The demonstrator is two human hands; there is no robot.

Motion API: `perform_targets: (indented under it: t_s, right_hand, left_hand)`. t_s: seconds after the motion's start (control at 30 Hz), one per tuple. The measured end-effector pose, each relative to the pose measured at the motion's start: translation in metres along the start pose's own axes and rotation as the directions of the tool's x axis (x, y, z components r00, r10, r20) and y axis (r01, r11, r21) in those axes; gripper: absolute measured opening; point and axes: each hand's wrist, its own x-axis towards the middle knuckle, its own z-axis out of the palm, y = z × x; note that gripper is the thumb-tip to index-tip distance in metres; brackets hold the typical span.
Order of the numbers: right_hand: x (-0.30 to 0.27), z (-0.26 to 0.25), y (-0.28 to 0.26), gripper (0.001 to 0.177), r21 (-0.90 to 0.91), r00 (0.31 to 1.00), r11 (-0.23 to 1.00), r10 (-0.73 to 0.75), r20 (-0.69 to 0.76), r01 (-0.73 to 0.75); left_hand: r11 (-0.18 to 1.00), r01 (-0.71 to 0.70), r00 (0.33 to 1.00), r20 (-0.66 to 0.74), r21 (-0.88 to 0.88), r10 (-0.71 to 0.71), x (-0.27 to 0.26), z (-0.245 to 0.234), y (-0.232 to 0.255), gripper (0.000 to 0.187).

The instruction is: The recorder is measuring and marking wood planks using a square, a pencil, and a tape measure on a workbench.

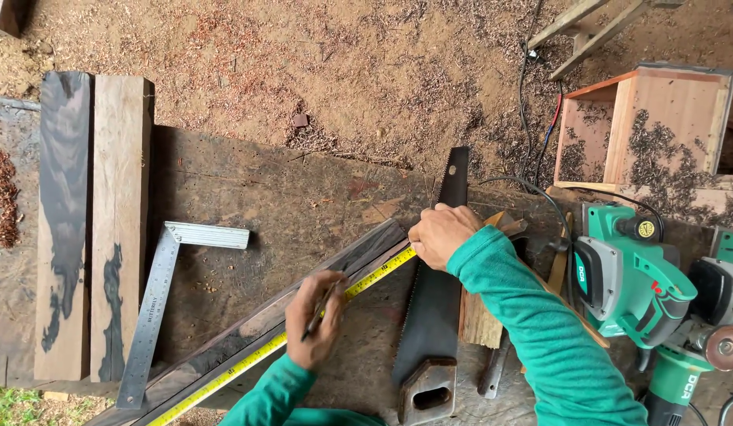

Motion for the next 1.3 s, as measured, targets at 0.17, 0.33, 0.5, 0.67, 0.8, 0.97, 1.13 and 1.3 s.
perform_targets:
  t_s: [0.17, 0.33, 0.5, 0.67, 0.8, 0.97, 1.13, 1.3]
  right_hand:
    - [-0.007, -0.005, 0.002, 0.021, 0.023, 1.0, 1.0, -0.013, 0.014, 0.013]
    - [-0.017, -0.001, 0.015, 0.025, 0.045, 0.999, 0.999, 0.012, 0.048, -0.014]
    - [-0.025, -0.003, 0.035, 0.024, 0.016, 0.998, 0.999, 0.04, 0.056, -0.041]
    - [-0.029, -0.009, 0.049, 0.022, 0.015, 0.997, 0.998, 0.065, 0.037, -0.066]
    - [-0.03, -0.017, 0.062, 0.02, -0.016, 0.997, 0.997, 0.074, 0.029, -0.074]
    - [-0.035, -0.03, 0.078, 0.021, -0.017, 0.994, 0.995, 0.096, 0.042, -0.096]
    - [-0.031, -0.027, 0.082, 0.02, -0.035, 0.998, 0.998, 0.054, -0.024, -0.055]
    - [-0.024, -0.018, 0.046, 0.022, -0.019, 0.996, 1.0, -0.021, -0.087, 0.019]
  left_hand:
    - [0.851, -0.347, 0.935, 0.076, 0.393, 0.347, -0.028, -0.04, 0.013, 0.029]
    - [0.555, -0.353, 0.923, 0.183, 0.753, 0.339, -0.066, -0.075, -0.019, 0.043]
    - [0.505, -0.372, 0.897, 0.162, 0.778, 0.411, -0.065, -0.075, -0.026, 0.039]
    - [0.542, -0.399, 0.9, 0.205, 0.739, 0.383, -0.05, -0.059, -0.03, 0.04]
    - [0.593, -0.441, 0.887, 0.226, 0.674, 0.402, -0.031, -0.037, -0.014, 0.033]
    - [0.64, -0.488, 0.864, 0.225, 0.594, 0.45, -0.009, -0.013, -0.015, 0.028]
    - [0.653, -0.526, 0.845, 0.25, 0.545, 0.473, 0.003, 0.01, -0.012, 0.03]
    - [0.689, -0.516, 0.85, 0.206, 0.509, 0.484, 0.009, 0.021, 0.002, 0.045]
